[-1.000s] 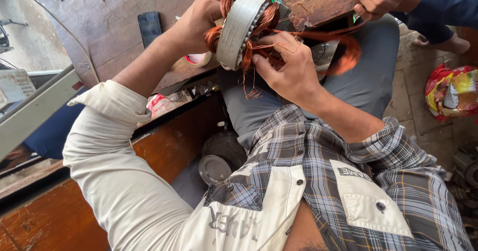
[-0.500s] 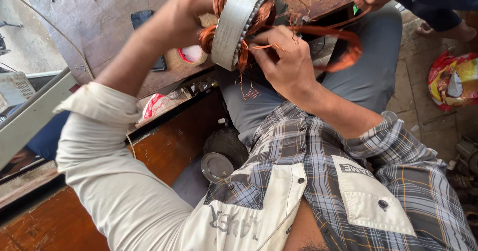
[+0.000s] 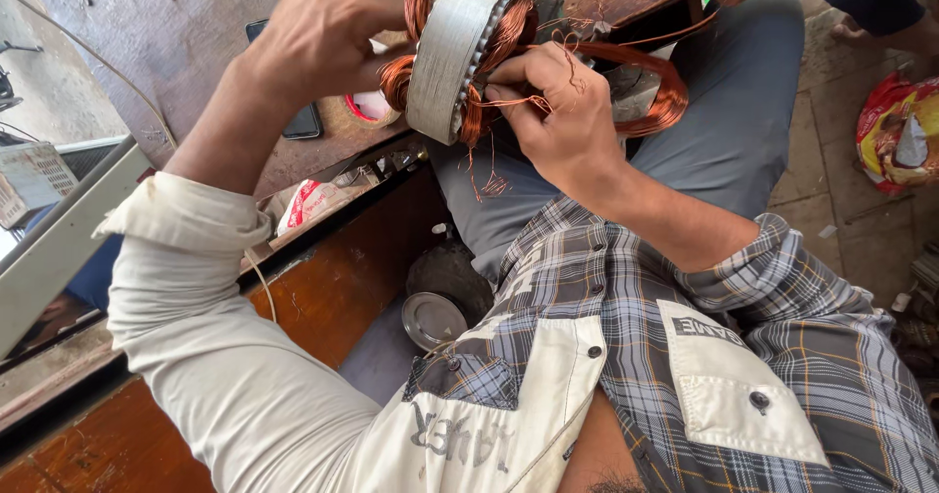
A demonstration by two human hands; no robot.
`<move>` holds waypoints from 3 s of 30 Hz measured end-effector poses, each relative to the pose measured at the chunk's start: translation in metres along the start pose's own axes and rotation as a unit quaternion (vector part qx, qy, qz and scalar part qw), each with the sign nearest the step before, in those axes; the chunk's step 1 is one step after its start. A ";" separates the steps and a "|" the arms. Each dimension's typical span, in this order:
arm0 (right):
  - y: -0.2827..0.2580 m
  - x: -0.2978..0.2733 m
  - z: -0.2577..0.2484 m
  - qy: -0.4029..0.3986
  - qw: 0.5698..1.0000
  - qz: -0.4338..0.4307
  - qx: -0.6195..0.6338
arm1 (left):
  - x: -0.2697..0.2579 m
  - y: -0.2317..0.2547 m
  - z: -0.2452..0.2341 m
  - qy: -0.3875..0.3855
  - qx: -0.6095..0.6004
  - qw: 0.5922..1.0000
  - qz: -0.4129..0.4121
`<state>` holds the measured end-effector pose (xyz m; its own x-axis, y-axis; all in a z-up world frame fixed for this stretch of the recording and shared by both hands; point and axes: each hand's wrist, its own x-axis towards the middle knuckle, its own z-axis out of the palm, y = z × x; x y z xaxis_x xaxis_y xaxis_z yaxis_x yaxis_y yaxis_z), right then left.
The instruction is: The person sits on the floor and repairs an electric motor stator. They cut a strip of white insulating tape with scissors, then repeatedly wrap and secure the tape around copper windings on the stator. A second person assists by holding the stator and handing over tools.
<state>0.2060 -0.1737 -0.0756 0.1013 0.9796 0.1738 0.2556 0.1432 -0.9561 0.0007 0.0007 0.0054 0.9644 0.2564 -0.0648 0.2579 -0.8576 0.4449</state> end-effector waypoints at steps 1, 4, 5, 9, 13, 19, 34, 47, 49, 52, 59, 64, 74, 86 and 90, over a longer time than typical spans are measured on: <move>-0.001 0.001 0.001 0.010 1.000 -0.015 -0.006 | 0.003 0.001 -0.001 0.024 -0.026 0.999 0.015; -0.001 -0.003 0.003 0.024 0.999 -0.042 -0.014 | 0.004 0.012 0.005 0.078 -0.052 0.995 0.038; 0.001 -0.005 0.004 0.021 0.999 -0.040 -0.008 | 0.000 0.015 0.008 0.086 -0.021 0.996 0.032; 0.011 -0.008 0.010 0.020 0.998 -0.053 -0.029 | -0.019 -0.005 0.016 -0.048 -0.029 0.988 -0.145; 0.010 -0.009 0.012 0.025 0.991 -0.109 -0.067 | -0.067 -0.023 0.058 0.131 -0.047 0.985 -0.103; -0.008 -0.044 -0.010 0.025 0.921 -0.383 -0.070 | -0.143 -0.019 0.143 0.402 0.004 0.860 -0.314; -0.003 -0.080 0.023 -0.176 0.907 -0.370 -0.096 | -0.137 -0.043 0.184 0.292 0.239 0.876 -0.302; 0.007 -0.083 0.021 -0.156 0.938 -0.300 -0.079 | -0.142 -0.034 0.173 0.288 0.188 0.905 -0.252; 0.006 -0.083 0.021 -0.152 0.947 -0.277 -0.062 | -0.140 -0.019 0.163 0.320 0.112 0.900 -0.275; 0.001 -0.082 0.019 -0.173 0.955 -0.234 -0.060 | -0.135 0.029 0.156 0.408 -0.086 0.853 -0.315; -0.019 -0.084 0.020 -0.104 0.891 -0.434 -0.088 | -0.116 0.166 0.186 0.463 -0.488 0.682 -0.287; -0.037 -0.075 0.020 -0.124 0.919 -0.361 -0.098 | -0.103 0.203 0.183 0.479 -0.406 0.713 -0.312; -0.024 -0.084 -0.007 -0.108 0.950 -0.292 -0.032 | -0.092 0.207 0.168 0.365 -0.461 0.764 -0.266; -0.014 -0.098 -0.030 -0.085 0.955 -0.284 0.012 | -0.065 0.211 0.129 0.354 -0.177 0.908 -0.140; -0.019 -0.093 -0.043 -0.082 0.939 -0.333 0.022 | -0.067 0.204 0.111 0.340 -0.127 0.932 -0.015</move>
<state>0.2328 -0.2737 -0.0635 -0.2164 0.6787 0.7018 0.1690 0.7340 -0.6577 -0.0044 -0.2413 0.0012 0.6749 0.5756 0.4617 0.1794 -0.7349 0.6540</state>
